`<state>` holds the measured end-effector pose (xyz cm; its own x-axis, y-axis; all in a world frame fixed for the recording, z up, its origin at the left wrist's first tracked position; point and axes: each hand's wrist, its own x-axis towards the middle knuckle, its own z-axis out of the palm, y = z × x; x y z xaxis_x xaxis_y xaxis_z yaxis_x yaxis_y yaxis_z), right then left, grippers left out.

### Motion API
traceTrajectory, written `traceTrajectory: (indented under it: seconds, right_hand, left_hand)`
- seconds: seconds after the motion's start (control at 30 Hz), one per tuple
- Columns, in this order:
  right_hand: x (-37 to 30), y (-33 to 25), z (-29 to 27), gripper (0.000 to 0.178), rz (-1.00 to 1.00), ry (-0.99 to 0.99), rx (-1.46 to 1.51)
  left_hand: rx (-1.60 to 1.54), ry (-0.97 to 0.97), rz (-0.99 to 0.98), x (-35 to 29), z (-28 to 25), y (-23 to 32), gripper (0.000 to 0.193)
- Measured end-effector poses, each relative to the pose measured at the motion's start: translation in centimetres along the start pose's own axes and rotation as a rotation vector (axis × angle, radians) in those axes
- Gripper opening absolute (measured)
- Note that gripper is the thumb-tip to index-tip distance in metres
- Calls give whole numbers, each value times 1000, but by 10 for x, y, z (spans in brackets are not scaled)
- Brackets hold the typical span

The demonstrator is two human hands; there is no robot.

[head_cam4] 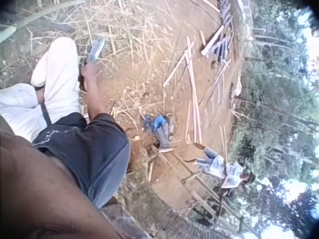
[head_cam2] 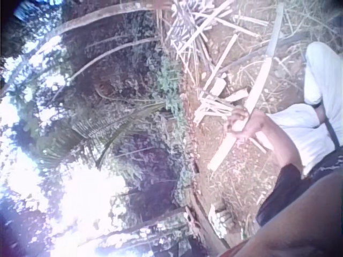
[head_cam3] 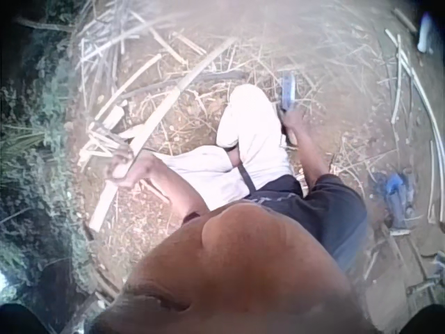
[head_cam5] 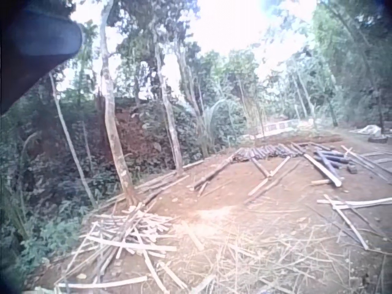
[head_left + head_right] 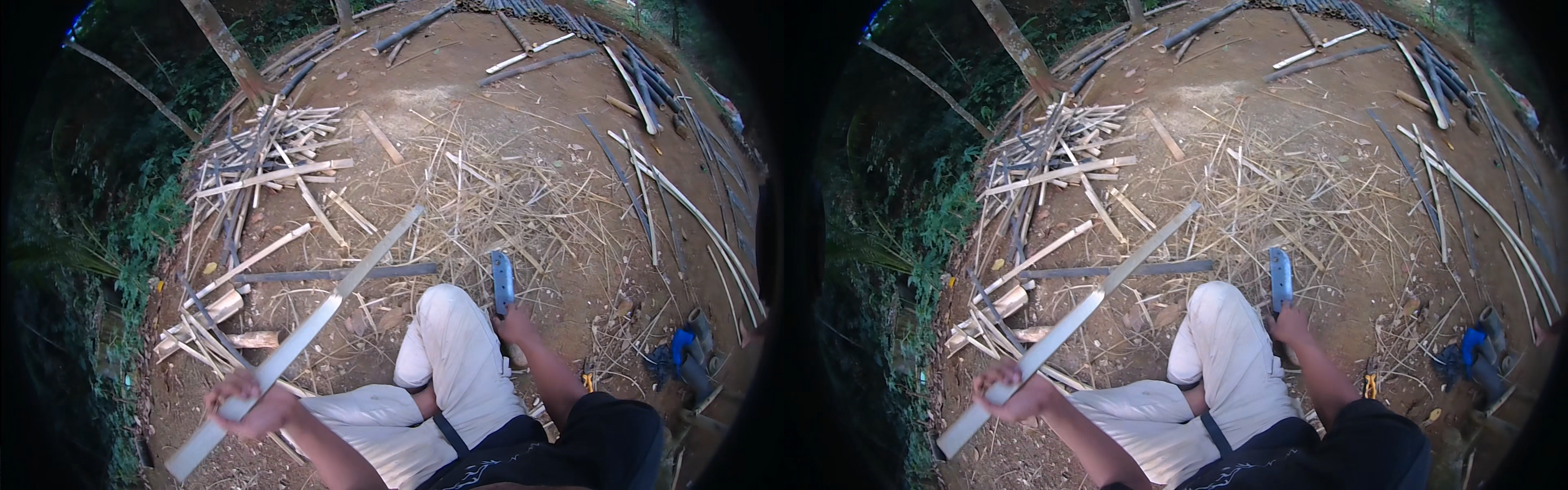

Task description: The person shaves strips of bamboo using a knife, alternating between different bamboo pieces while sitting on the ground.

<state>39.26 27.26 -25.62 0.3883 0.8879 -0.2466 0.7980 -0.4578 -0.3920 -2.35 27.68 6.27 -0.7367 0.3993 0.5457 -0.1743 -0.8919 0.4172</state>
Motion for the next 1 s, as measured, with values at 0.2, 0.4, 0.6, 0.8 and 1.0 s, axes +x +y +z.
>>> traceTrajectory:
  seconds: [0.2,0.4,0.6,0.8,1.0]
  right_hand:
    - [-36,38,55,68,101,-65,110]
    - [-13,39,82,60,89,114,113]
    - [-9,16,58,47,333,231,322]
    - [-46,-6,-20,45,205,342,477]
    - [-102,-69,-100,40,-60,274,590]
  left_hand:
    - [42,89,-39,-30,25,-45,34]
    - [-36,27,-61,-20,26,-8,32]
    - [0,-19,-130,-35,3,-15,36]
    - [-10,-289,-150,-42,-5,-5,67]
    - [101,-16,129,-53,3,19,112]
